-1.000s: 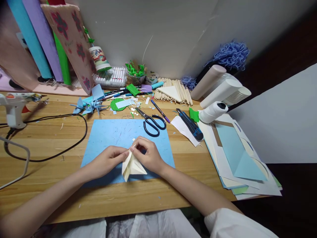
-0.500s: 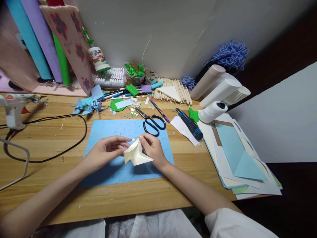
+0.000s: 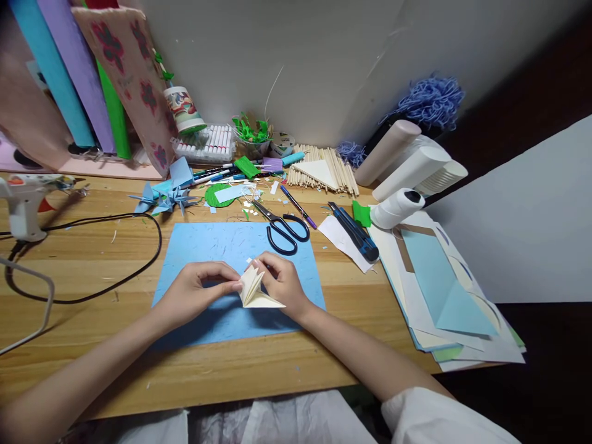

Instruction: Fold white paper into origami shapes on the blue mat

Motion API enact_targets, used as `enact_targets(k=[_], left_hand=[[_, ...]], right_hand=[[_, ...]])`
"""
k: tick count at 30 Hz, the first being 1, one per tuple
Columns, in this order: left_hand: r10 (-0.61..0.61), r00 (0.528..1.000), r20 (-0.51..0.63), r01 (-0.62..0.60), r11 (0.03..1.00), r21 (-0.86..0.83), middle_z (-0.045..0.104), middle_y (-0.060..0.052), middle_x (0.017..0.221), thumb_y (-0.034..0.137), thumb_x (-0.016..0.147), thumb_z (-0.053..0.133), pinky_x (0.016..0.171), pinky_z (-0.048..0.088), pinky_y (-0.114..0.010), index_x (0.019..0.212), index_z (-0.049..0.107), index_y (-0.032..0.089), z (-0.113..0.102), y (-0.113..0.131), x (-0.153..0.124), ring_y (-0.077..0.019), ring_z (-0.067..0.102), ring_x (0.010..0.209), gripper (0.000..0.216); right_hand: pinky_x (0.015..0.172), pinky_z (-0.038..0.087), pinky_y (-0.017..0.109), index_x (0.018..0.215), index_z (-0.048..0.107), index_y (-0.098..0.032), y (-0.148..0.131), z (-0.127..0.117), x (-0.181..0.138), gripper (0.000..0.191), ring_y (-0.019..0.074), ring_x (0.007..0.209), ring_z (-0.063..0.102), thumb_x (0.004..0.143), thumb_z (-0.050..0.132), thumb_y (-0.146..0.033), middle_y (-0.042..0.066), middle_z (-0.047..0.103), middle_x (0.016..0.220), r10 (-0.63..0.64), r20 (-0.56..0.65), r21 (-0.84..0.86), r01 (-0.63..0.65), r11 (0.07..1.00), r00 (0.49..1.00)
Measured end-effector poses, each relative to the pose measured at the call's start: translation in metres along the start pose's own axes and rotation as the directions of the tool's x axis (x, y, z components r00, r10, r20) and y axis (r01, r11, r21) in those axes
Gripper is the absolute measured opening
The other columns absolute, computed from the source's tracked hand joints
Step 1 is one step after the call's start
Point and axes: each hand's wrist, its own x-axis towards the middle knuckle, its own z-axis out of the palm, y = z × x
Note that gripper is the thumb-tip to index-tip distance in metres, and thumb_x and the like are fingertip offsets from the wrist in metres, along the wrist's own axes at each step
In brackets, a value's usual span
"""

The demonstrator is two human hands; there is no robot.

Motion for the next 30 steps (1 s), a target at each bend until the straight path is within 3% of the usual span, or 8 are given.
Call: enact_targets(k=[8,11,15,19,25,30], left_hand=[[-0.109,0.993,0.049,0.118,0.947,-0.298,0.066,-0.004,0.071,0.03,0.073,0.06,0.067,0.049,-0.027,0.075,0.061,0.012,0.003,-0.006,0.003,-0.0143,0.061,0.067,0.019],[-0.131,0.989,0.065,0.145,0.933,-0.329,0.064,-0.003,0.068,0.03,0.072,0.061,0.066,0.049,-0.027,0.073,0.059,0.011,0.005,-0.008,0.004,-0.0136,0.06,0.065,0.019],[-0.146,0.989,0.006,0.142,0.951,-0.275,0.063,-0.002,0.065,0.027,0.068,0.064,0.062,0.047,-0.025,0.079,0.055,0.012,0.004,-0.009,0.004,-0.013,0.06,0.062,0.02],[-0.079,0.992,-0.095,0.063,0.984,-0.167,0.063,0.0,0.065,0.024,0.069,0.063,0.062,0.045,-0.024,0.087,0.053,0.014,0.003,-0.006,0.002,-0.013,0.06,0.063,0.023],[-0.005,0.985,-0.17,-0.006,0.998,-0.061,0.062,0.002,0.064,0.022,0.071,0.06,0.067,0.046,-0.025,0.087,0.052,0.016,0.001,-0.001,-0.001,-0.012,0.059,0.063,0.02],[0.076,0.971,-0.226,-0.069,0.997,0.039,0.061,0.002,0.065,0.02,0.074,0.057,0.069,0.045,-0.024,0.09,0.051,0.017,0.002,0.002,-0.003,-0.0115,0.058,0.064,0.018]], right_hand=[[0.051,0.037,0.022,0.063,0.051,-0.017,0.0,0.001,0.001,0.03,0.0105,0.055,0.045,0.083,0.049,-0.039,-0.001,0.048,0.061,0.046,-0.033,0.03,-0.045,0.999,0.998],[0.049,0.037,0.022,0.07,0.056,-0.016,0.001,0.001,0.001,0.031,0.0105,0.053,0.045,0.084,0.045,-0.042,-0.001,0.05,0.062,0.088,0.025,0.132,-0.091,0.987,0.996],[0.05,0.041,0.023,0.084,0.061,-0.015,0.003,-0.001,0.001,0.044,0.0123,0.057,0.052,0.086,0.035,-0.05,0.003,0.056,0.068,0.136,0.131,0.295,-0.17,0.94,0.982],[0.053,0.044,0.023,0.088,0.062,-0.015,0.005,-0.006,0.004,0.042,0.012,0.059,0.053,0.08,0.045,-0.052,0.003,0.059,0.073,0.127,0.191,0.298,-0.181,0.937,0.973],[0.054,0.046,0.022,0.087,0.064,-0.015,0.006,-0.008,0.007,0.038,0.0115,0.062,0.055,0.083,0.044,-0.047,0.004,0.058,0.076,0.14,0.138,0.297,-0.175,0.939,0.981],[0.056,0.048,0.022,0.087,0.064,-0.018,0.003,-0.008,0.007,0.026,0.0106,0.063,0.055,0.072,0.064,-0.039,0.002,0.06,0.078,0.103,0.105,0.223,-0.125,0.967,0.989]])
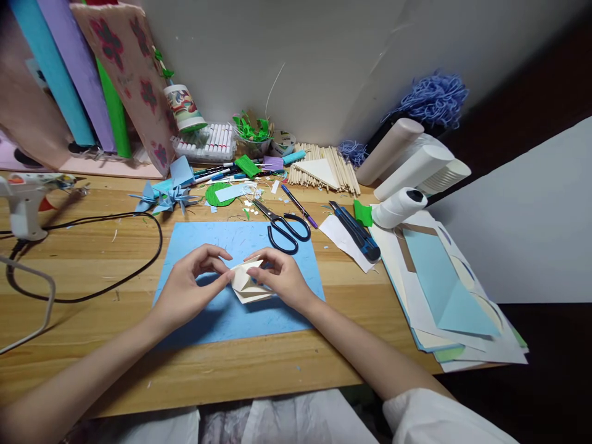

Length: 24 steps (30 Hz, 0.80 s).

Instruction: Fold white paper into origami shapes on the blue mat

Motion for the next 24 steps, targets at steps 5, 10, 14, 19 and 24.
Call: enact_targets(k=[5,10,14,19,24], left_hand=[[0.003,1.0,0.019,-0.003,1.0,-0.016,0.061,0.0,0.071,0.022,0.077,0.055,0.072,0.046,-0.025,0.096,0.054,0.016,0.0019,-0.0024,-0.0007,-0.0122,0.059,0.069,0.02],[-0.093,0.986,0.139,0.106,0.991,-0.086,0.066,-0.005,0.08,0.032,0.076,0.057,0.07,0.046,-0.025,0.085,0.062,0.013,0.0044,-0.0081,-0.0008,-0.0157,0.06,0.074,0.021],[-0.125,0.98,0.153,0.14,0.986,-0.092,0.066,-0.005,0.073,0.033,0.076,0.057,0.064,0.044,-0.023,0.073,0.064,0.012,0.0042,-0.0072,-0.0003,-0.015,0.058,0.07,0.022],[-0.128,0.985,0.114,0.14,0.985,-0.105,0.063,-0.002,0.066,0.031,0.075,0.058,0.06,0.041,-0.02,0.067,0.062,0.012,0.0004,-0.0045,0.0023,-0.0124,0.054,0.064,0.021],[-0.083,0.99,0.118,0.091,0.994,-0.068,0.06,0.0,0.067,0.028,0.077,0.056,0.063,0.04,-0.02,0.068,0.059,0.013,-0.0017,-0.0039,0.0037,-0.0117,0.052,0.066,0.018]], right_hand=[[0.054,0.049,0.022,0.08,0.065,-0.018,-0.0018,0.0032,-0.0007,0.015,0.0115,0.063,0.057,0.071,0.066,-0.029,0.001,0.062,0.074,0.017,-0.054,0.004,-0.017,1.0,0.998],[0.052,0.05,0.022,0.074,0.065,-0.017,-0.003,0.0065,-0.0024,0.012,0.0119,0.062,0.058,0.07,0.067,-0.028,0.002,0.063,0.073,-0.004,-0.105,-0.006,0.004,1.0,0.994],[0.054,0.051,0.022,0.076,0.065,-0.017,-0.0014,0.0059,-0.0032,0.011,0.0117,0.063,0.059,0.069,0.069,-0.025,0.001,0.063,0.074,-0.007,-0.088,0.019,0.009,1.0,0.996],[0.062,0.051,0.023,0.086,0.066,-0.02,0.0018,-0.0003,-0.0014,0.028,0.0132,0.073,0.061,0.06,0.075,-0.02,0.002,0.065,0.086,0.02,-0.006,0.07,-0.019,0.997,1.0],[0.064,0.05,0.024,0.086,0.068,-0.02,0.0035,-0.0027,0.0003,0.028,0.0142,0.074,0.062,0.059,0.076,-0.019,0.002,0.067,0.084,0.031,0.01,0.072,-0.031,0.997,0.999]])
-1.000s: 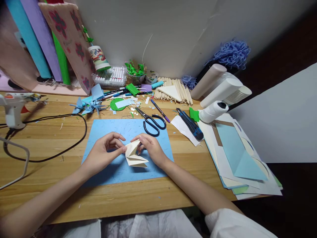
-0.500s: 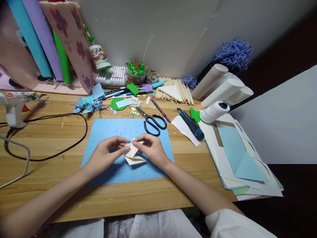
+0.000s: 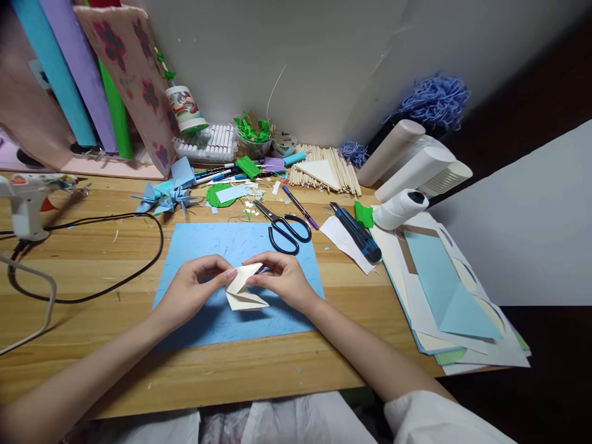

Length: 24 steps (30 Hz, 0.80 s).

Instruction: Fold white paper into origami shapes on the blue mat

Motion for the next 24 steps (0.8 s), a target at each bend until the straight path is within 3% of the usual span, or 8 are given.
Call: enact_targets(k=[6,14,19,24], left_hand=[[-0.02,0.997,0.075,0.022,0.999,-0.025,0.059,0.0,0.071,0.031,0.08,0.053,0.064,0.04,-0.02,0.074,0.059,0.014,0.002,-0.001,0.0,-0.0113,0.052,0.068,0.019],[-0.043,0.995,0.092,0.049,0.997,-0.061,0.058,0.0,0.065,0.033,0.076,0.058,0.057,0.038,-0.02,0.067,0.059,0.013,0.002,-0.004,0.001,-0.0105,0.05,0.061,0.022],[0.005,0.999,0.046,-0.006,1.0,0.03,0.059,0.0,0.063,0.03,0.077,0.057,0.059,0.039,-0.021,0.064,0.059,0.013,0.0,0.001,0.0,-0.011,0.051,0.062,0.021],[0.04,0.999,0.016,-0.042,0.991,0.129,0.062,-0.001,0.065,0.029,0.077,0.056,0.062,0.039,-0.022,0.066,0.062,0.014,0.0,0.006,-0.002,-0.0126,0.053,0.065,0.02]], right_hand=[[0.062,0.048,0.022,0.086,0.069,-0.021,-0.001,0.001,0.0,0.024,0.0121,0.07,0.059,0.062,0.074,-0.019,0.001,0.065,0.077,-0.031,0.005,-0.034,0.031,0.999,1.0],[0.063,0.047,0.023,0.087,0.069,-0.02,-0.004,0.005,-0.002,0.022,0.0116,0.07,0.057,0.065,0.072,-0.021,0.001,0.062,0.077,0.0,0.057,-0.015,0.0,1.0,0.998],[0.06,0.048,0.021,0.082,0.067,-0.019,-0.004,0.006,0.0,0.019,0.0096,0.063,0.056,0.064,0.072,-0.02,-0.001,0.061,0.072,0.001,-0.026,0.01,-0.001,1.0,1.0],[0.054,0.046,0.021,0.075,0.066,-0.017,-0.004,0.006,0.001,0.01,0.0089,0.06,0.054,0.066,0.07,-0.021,0.0,0.061,0.072,-0.023,-0.014,0.044,0.024,0.999,1.0]])
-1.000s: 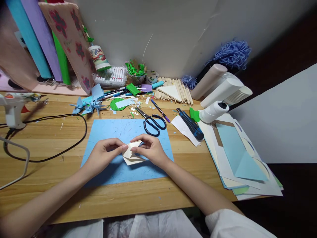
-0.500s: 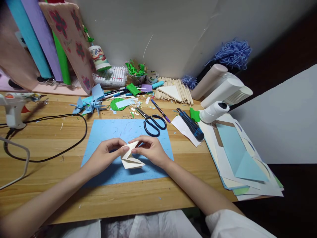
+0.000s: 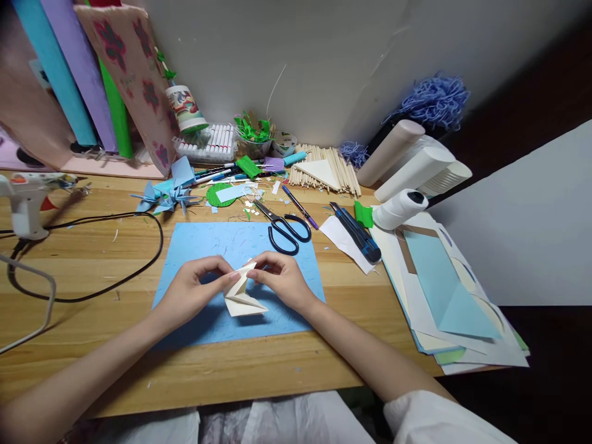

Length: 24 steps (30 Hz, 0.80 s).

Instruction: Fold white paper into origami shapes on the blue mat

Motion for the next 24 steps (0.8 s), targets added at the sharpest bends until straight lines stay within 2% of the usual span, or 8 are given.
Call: enact_targets(k=[5,11,14,19,24], left_hand=[[-0.009,0.998,0.058,0.011,0.999,-0.044,0.065,-0.003,0.073,0.03,0.079,0.053,0.066,0.041,-0.023,0.077,0.065,0.014,0.003,-0.001,0.0,-0.0142,0.056,0.071,0.02],[-0.056,0.993,0.106,0.069,0.989,-0.127,0.064,-0.001,0.07,0.033,0.079,0.052,0.059,0.04,-0.021,0.075,0.065,0.014,0.005,-0.004,0.0,-0.0127,0.053,0.066,0.024],[-0.077,0.992,0.104,0.091,0.986,-0.137,0.062,-0.001,0.066,0.034,0.079,0.052,0.056,0.038,-0.02,0.072,0.065,0.014,0.003,-0.005,0.001,-0.0121,0.052,0.062,0.025],[-0.071,0.992,0.099,0.08,0.993,-0.09,0.063,-0.001,0.067,0.035,0.079,0.051,0.057,0.039,-0.021,0.072,0.065,0.014,-0.001,-0.003,0.001,-0.0129,0.054,0.063,0.026],[0.001,0.997,0.072,-0.003,0.999,0.034,0.065,-0.001,0.069,0.033,0.079,0.051,0.062,0.041,-0.022,0.07,0.065,0.015,-0.003,0.001,0.0,-0.0138,0.056,0.067,0.025]], right_hand=[[0.053,0.043,0.019,0.07,0.064,-0.017,0.0,0.0,-0.001,0.009,0.0087,0.06,0.053,0.067,0.07,-0.022,-0.001,0.059,0.069,-0.023,-0.004,-0.015,0.023,1.0,1.0],[0.055,0.044,0.021,0.071,0.061,-0.017,0.0,0.002,-0.002,0.013,0.0093,0.059,0.053,0.066,0.071,-0.024,-0.002,0.057,0.066,-0.061,-0.038,-0.101,0.056,0.993,0.997],[0.058,0.046,0.023,0.078,0.062,-0.019,-0.003,-0.001,-0.003,0.017,0.0111,0.065,0.055,0.065,0.072,-0.024,0.0,0.059,0.072,-0.15,-0.069,-0.207,0.133,0.969,0.986],[0.064,0.047,0.028,0.079,0.067,-0.022,-0.011,-0.009,-0.005,0.009,0.0143,0.069,0.056,0.07,0.069,-0.022,0.002,0.061,0.074,-0.348,0.139,-0.429,0.373,0.822,0.927],[0.064,0.046,0.029,0.08,0.067,-0.022,-0.012,-0.01,-0.005,0.006,0.0148,0.069,0.056,0.074,0.064,-0.019,0.003,0.06,0.074,-0.38,0.194,-0.478,0.425,0.768,0.904]])
